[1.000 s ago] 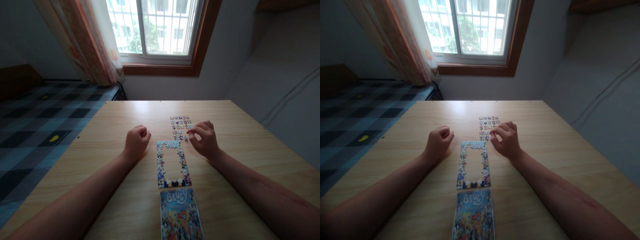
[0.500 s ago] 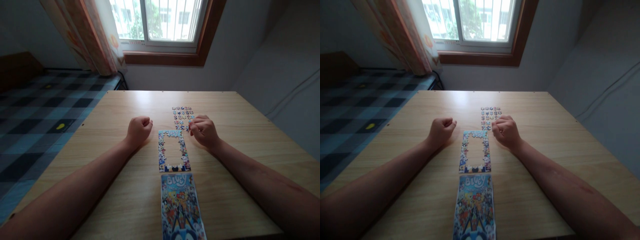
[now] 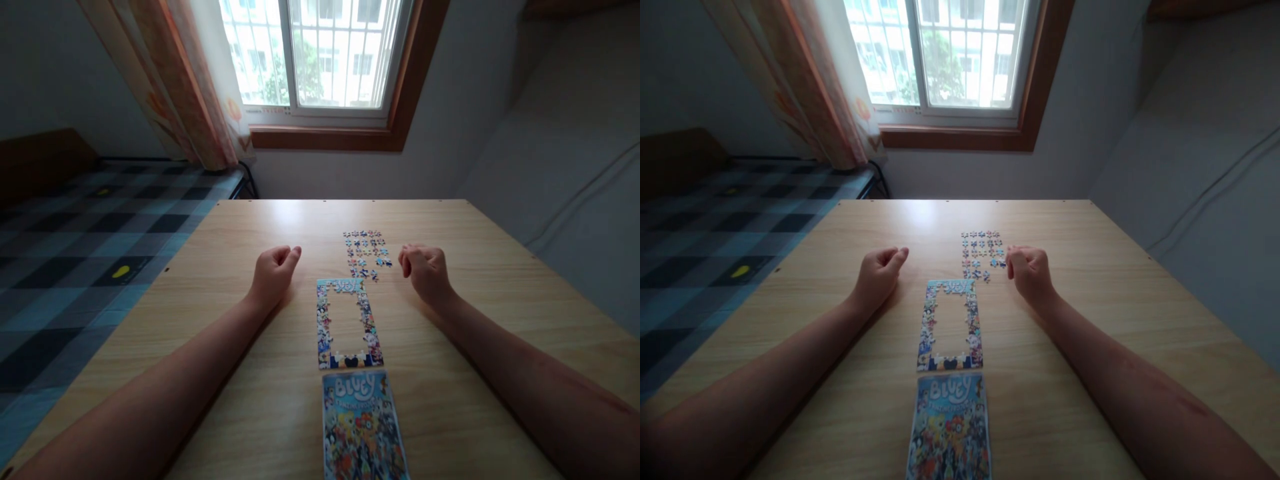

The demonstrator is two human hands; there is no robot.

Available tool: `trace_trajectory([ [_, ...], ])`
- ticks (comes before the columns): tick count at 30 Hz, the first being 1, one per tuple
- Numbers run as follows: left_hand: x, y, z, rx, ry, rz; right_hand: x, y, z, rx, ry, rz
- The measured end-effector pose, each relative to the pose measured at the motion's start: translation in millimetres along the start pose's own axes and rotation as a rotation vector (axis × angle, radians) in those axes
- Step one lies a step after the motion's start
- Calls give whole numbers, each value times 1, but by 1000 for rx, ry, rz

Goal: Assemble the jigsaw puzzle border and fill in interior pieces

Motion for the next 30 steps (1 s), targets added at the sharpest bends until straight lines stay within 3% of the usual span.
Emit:
trace_trajectory([
  [4,2,-1,-5,-100,110,3,19,19,26,-71,11,241],
  [8,4,-1,-6,-126,130,-3,33,32,67,-89,-297,539],
  [10,5,-1,-4,-132,141,-17,34,30,80,-50,-408,591],
  [20,1,1,0,-19,224,-115,31,17,77,-30,-330,386],
  [25,2,0,-1,-32,183,-67,30,16,77,-71,-297,303],
  [27,2,2,-2,-42,181,-45,29,14,72,-117,-236,240],
  [30,2,3,-3,-32,165,-33,24,9,58,-232,-15,84],
])
Point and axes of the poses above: each hand's wrist, its own x-axis towards the middle knuckle, its own y-axis out of the back of the hand, z = x × y, the point moved 2 cm from there along x, towards the middle knuckle, and after that the axes turned 13 degrees about z, right-handed, at the moved point
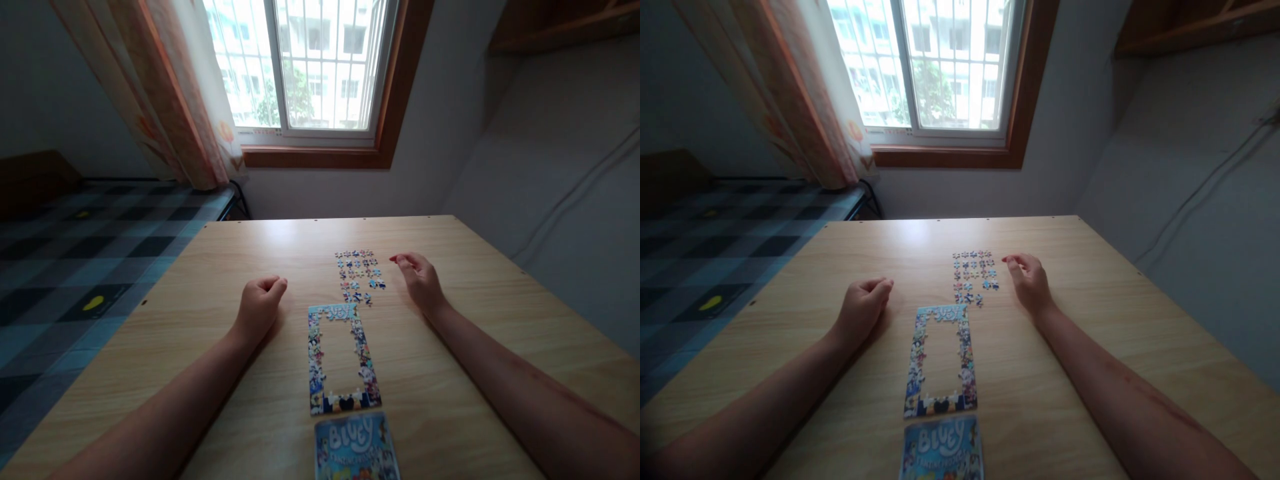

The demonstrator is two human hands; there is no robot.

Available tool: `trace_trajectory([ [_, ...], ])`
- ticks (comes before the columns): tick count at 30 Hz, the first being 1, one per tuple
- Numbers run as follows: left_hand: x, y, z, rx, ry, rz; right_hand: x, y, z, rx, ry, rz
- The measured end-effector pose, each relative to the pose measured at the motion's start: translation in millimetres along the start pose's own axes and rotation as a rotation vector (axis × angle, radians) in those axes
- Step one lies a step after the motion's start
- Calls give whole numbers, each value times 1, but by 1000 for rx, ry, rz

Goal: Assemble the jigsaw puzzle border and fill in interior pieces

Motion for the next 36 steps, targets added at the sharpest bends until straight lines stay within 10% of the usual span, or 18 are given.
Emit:
trace_trajectory([
  [7,2,0,-5,39,-29,57,-21,-11,-25,-192,398,-415],
  [18,4,0,-4,18,-34,73,-8,-8,-38,-197,465,-293],
  [25,4,0,-4,18,-48,75,28,-28,-76,-234,464,-749],
  [36,2,0,-4,33,-50,54,30,-56,-62,-382,466,-871],
])
Point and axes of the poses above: each hand's wrist, its own x-axis towards the middle knuckle, its own y-axis out of the back of the hand, z = x × y, the point moved 2 cm from there along x, towards the middle knuckle, and after that the axes turned 13 degrees about z, right-handed, at the moved point
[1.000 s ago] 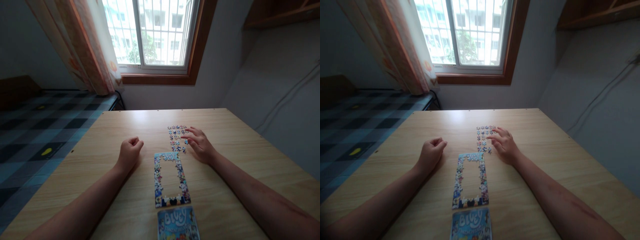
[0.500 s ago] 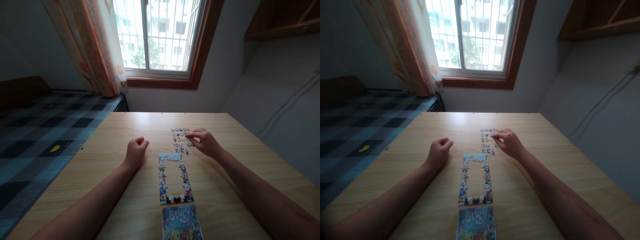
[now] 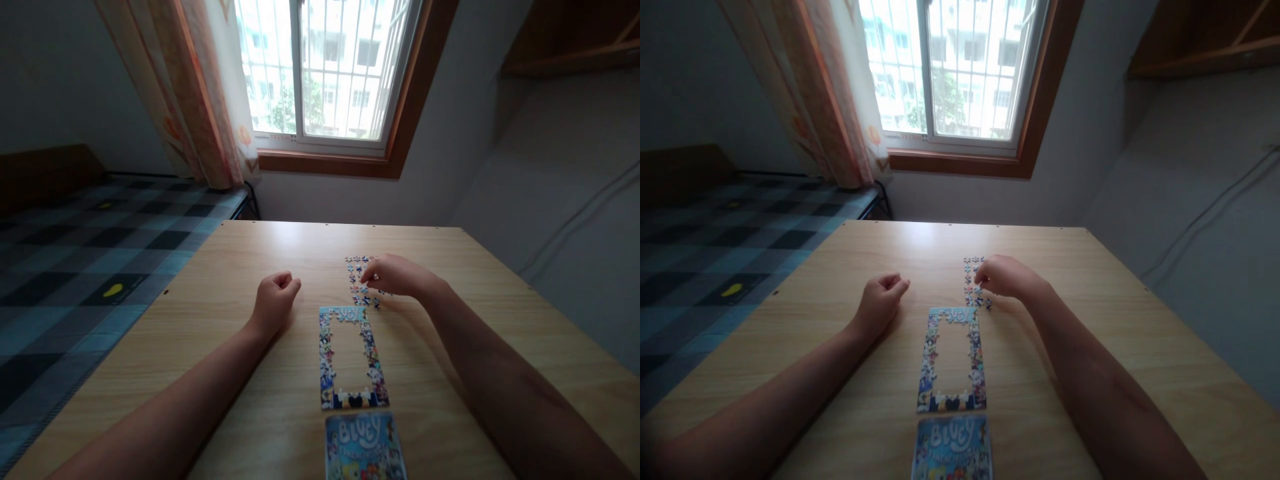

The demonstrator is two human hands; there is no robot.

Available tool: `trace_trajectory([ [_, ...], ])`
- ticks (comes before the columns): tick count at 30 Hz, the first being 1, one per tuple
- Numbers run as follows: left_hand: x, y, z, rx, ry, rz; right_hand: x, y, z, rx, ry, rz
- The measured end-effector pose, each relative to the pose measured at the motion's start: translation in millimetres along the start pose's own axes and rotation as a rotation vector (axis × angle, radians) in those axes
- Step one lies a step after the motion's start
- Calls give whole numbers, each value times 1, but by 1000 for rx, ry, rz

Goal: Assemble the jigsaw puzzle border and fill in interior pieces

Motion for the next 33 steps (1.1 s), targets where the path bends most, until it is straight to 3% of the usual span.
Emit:
trace_trajectory([
  [21,-1,0,3,44,-47,-5,-1,4,-5,-182,-5,-22],
  [33,-2,-2,3,105,-74,-43,0,8,-23,-320,-217,-210],
])
Point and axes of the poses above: each hand's wrist, its own x-axis towards the middle knuckle, its own y-axis out of the back of the hand, z = x × y, the point moved 2 cm from there along x, towards the middle knuckle, and after that the axes turned 13 degrees about z, right-handed, at the moved point
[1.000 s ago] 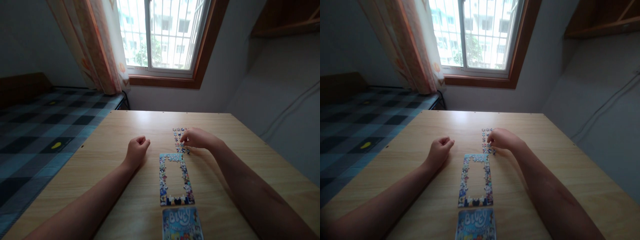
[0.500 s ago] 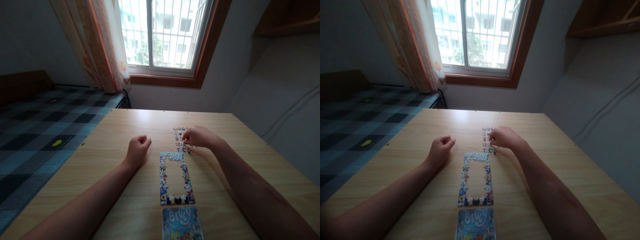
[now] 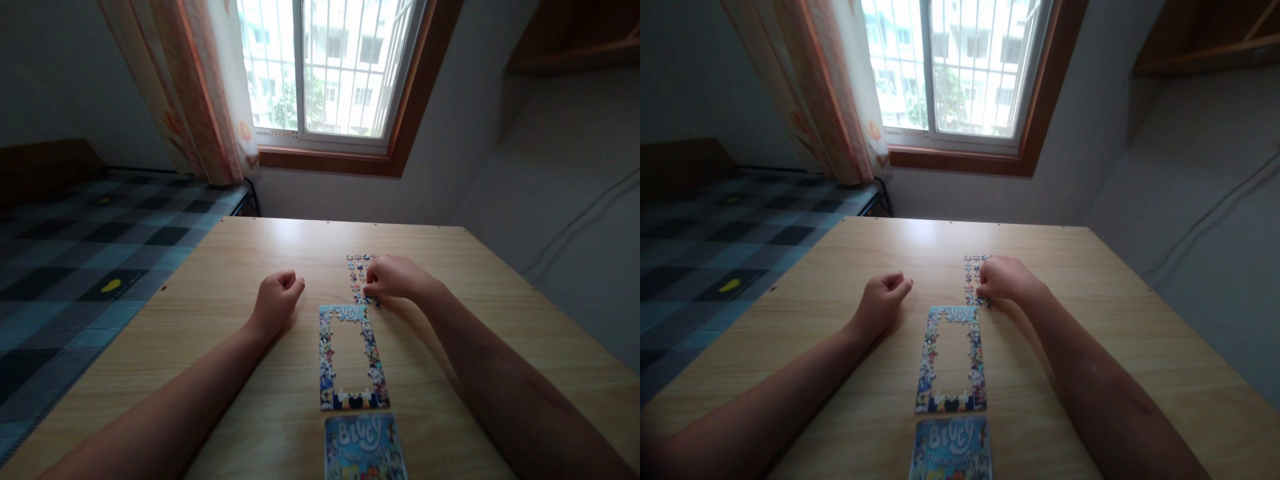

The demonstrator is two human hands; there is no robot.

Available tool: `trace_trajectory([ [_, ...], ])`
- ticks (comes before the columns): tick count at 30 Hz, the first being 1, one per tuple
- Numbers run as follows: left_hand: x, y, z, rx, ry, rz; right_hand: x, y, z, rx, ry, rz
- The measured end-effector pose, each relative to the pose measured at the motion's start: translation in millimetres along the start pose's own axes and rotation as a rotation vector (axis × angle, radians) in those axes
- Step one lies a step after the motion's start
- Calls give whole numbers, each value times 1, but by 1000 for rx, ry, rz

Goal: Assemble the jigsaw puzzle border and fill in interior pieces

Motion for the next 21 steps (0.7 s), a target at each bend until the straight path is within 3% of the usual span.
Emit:
trace_trajectory([
  [21,-2,0,1,-2,-37,-29,2,-5,8,156,-24,-24],
])
Point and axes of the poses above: each hand's wrist, its own x-axis towards the middle knuckle, its own y-axis out of the back of the hand, z = x × y, the point moved 2 cm from there along x, towards the middle knuckle, and after that the axes turned 13 degrees about z, right-handed, at the moved point
